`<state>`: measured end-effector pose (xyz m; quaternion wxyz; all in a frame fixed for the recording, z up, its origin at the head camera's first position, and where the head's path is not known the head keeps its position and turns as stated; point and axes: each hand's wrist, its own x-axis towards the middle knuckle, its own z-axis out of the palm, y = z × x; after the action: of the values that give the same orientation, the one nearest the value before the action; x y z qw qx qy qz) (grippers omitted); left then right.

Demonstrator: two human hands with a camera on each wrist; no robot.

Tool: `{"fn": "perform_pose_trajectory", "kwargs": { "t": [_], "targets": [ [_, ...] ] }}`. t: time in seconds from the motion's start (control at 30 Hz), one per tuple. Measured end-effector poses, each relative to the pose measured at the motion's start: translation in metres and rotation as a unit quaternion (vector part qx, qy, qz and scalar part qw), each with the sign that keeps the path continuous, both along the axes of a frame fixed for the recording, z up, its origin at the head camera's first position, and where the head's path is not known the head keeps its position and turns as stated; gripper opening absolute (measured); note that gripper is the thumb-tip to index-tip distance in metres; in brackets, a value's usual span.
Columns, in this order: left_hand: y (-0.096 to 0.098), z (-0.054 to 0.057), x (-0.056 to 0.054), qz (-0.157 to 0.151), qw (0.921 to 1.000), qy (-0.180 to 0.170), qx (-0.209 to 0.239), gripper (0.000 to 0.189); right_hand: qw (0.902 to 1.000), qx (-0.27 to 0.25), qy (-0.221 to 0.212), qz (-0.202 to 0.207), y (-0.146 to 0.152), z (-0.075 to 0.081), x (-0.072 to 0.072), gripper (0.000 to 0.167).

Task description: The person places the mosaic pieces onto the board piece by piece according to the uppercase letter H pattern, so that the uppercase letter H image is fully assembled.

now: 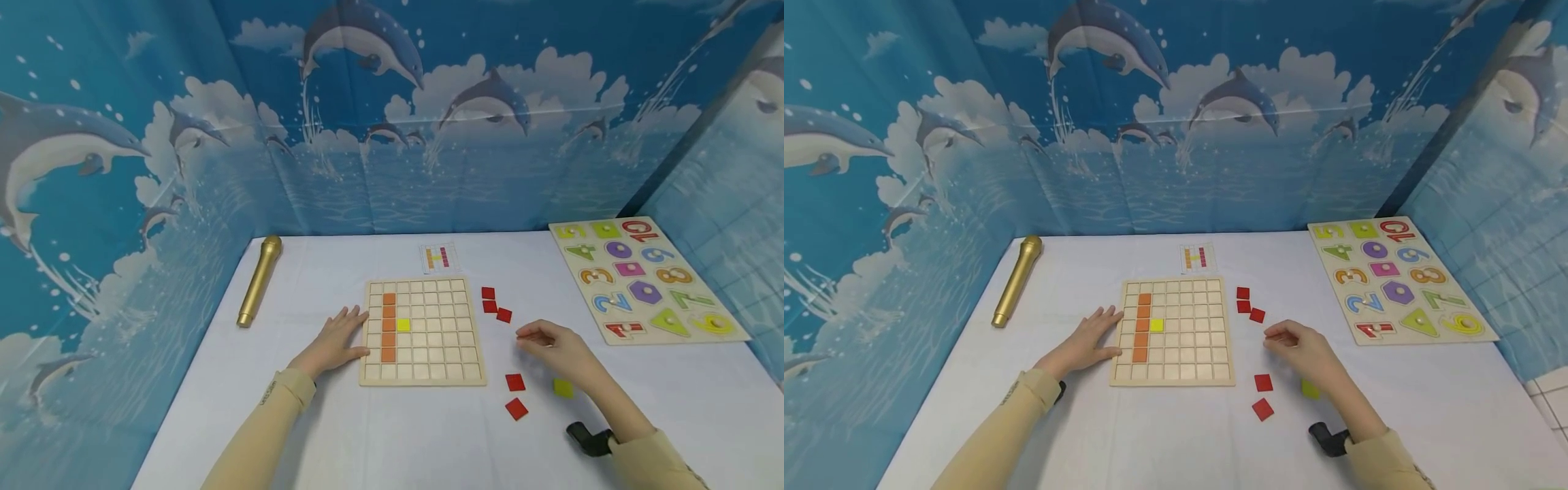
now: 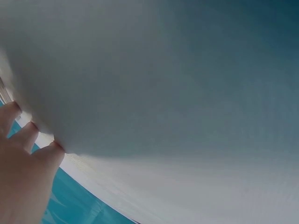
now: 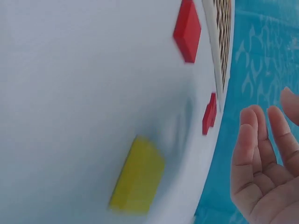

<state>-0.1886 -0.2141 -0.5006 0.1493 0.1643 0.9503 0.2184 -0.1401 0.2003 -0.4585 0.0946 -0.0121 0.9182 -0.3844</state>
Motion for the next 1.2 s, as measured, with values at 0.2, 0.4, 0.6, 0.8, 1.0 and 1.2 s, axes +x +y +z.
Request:
{"fn": "perform_pose_trajectory", "kwargs": {
  "t": [0.2,0.4,0.6,0.8,1.0,1.2],
  "targets": [
    [0.001,0.003,-0.001,0.001,1.0,-0.003,-0.001,0.08,1.0,0.01,-0.002,-0.002,0.03,-0.004,0.011,0.031],
    [0.002,0.004,-0.001,-0.001,1.0,-0.003,0.002,0.08,0.9989,0.015,-0.045,0.002,0.049,-0.007,0.016,0.035],
    [0.002,0.004,-0.001,-0.002,1.0,0.0,0.002,0.08,0.9965,0.014,-0.082,0.011,0.059,-0.01,0.019,0.04],
    [0.001,0.003,0.0,0.002,1.0,-0.003,0.001,0.08,0.9952,0.018,-0.096,0.01,0.062,-0.014,0.021,0.043],
    [0.001,0.003,-0.001,0.0,1.0,-0.005,-0.006,0.08,0.9947,0.016,-0.101,0.011,0.062,-0.018,0.021,0.044],
    [0.002,0.004,0.002,0.003,1.0,-0.003,0.004,0.079,0.9941,0.021,-0.106,0.008,0.063,-0.023,0.023,0.047]
  ]
}}
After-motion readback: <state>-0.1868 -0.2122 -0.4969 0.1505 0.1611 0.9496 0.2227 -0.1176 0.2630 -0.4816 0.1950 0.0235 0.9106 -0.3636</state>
